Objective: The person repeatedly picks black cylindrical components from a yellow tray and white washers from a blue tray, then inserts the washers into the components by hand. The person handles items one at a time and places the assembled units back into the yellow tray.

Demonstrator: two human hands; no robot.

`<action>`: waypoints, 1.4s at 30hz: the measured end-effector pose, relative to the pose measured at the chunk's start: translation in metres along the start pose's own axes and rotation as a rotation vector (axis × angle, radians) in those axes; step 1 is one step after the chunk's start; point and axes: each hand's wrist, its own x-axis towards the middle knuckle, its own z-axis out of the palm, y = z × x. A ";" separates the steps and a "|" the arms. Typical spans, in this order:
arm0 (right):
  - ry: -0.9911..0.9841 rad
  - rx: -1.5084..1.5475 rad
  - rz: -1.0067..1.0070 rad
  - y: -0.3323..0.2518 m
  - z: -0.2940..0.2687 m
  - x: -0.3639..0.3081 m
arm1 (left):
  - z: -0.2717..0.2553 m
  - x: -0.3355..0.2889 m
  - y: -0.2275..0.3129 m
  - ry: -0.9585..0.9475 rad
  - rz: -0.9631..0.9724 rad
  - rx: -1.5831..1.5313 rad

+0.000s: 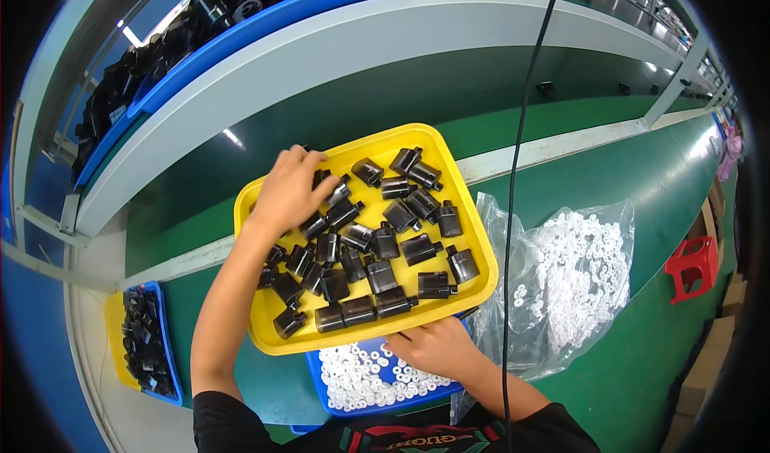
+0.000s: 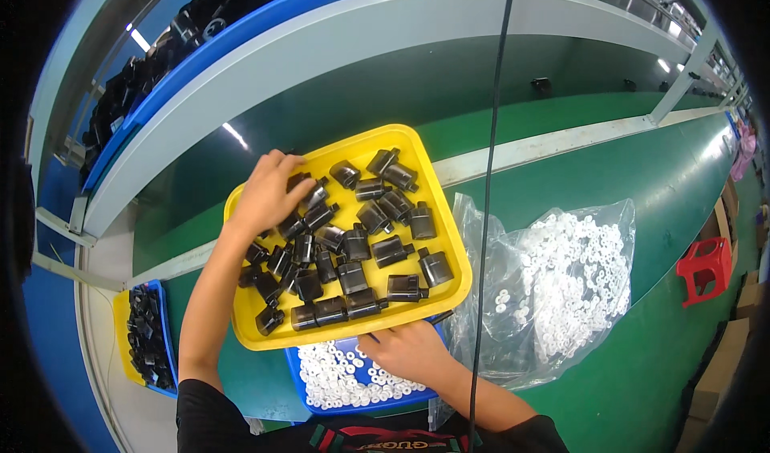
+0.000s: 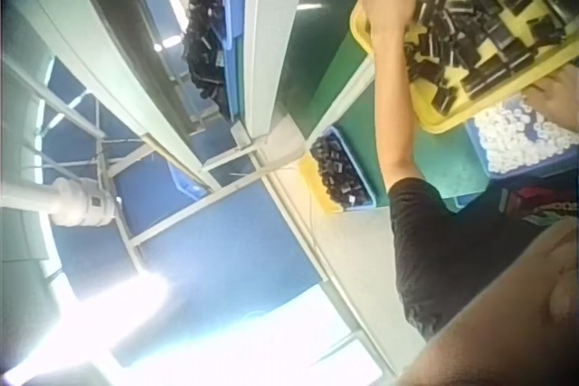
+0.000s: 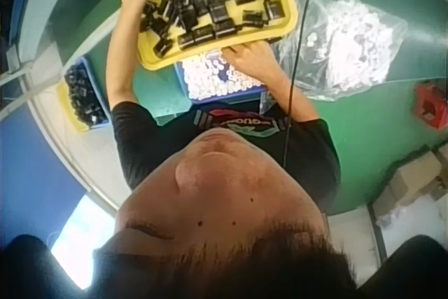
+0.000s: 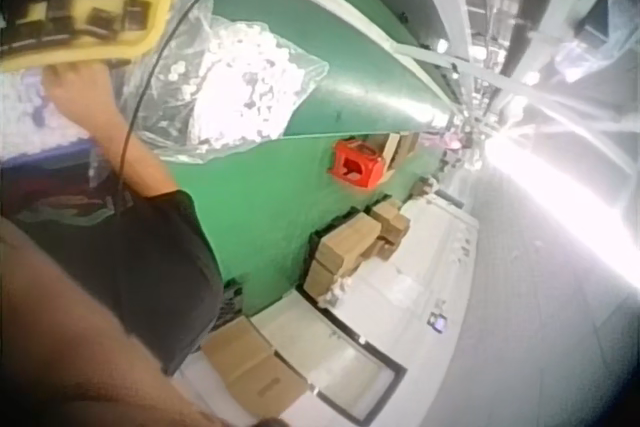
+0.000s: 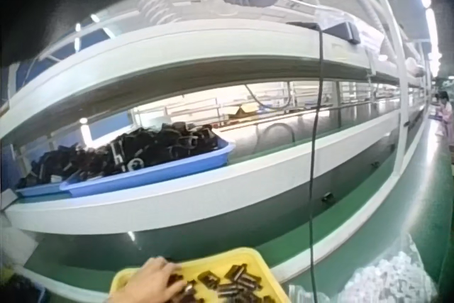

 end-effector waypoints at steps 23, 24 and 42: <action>-0.069 0.364 -0.065 -0.018 -0.026 -0.003 | -0.025 -0.169 0.050 0.162 -0.088 -0.814; -0.066 0.405 -0.066 -0.024 -0.027 0.000 | -0.029 -0.185 0.054 0.155 -0.140 -0.718; 0.107 0.623 0.145 -0.059 -0.055 0.049 | 0.011 -0.229 0.079 0.057 0.007 -1.654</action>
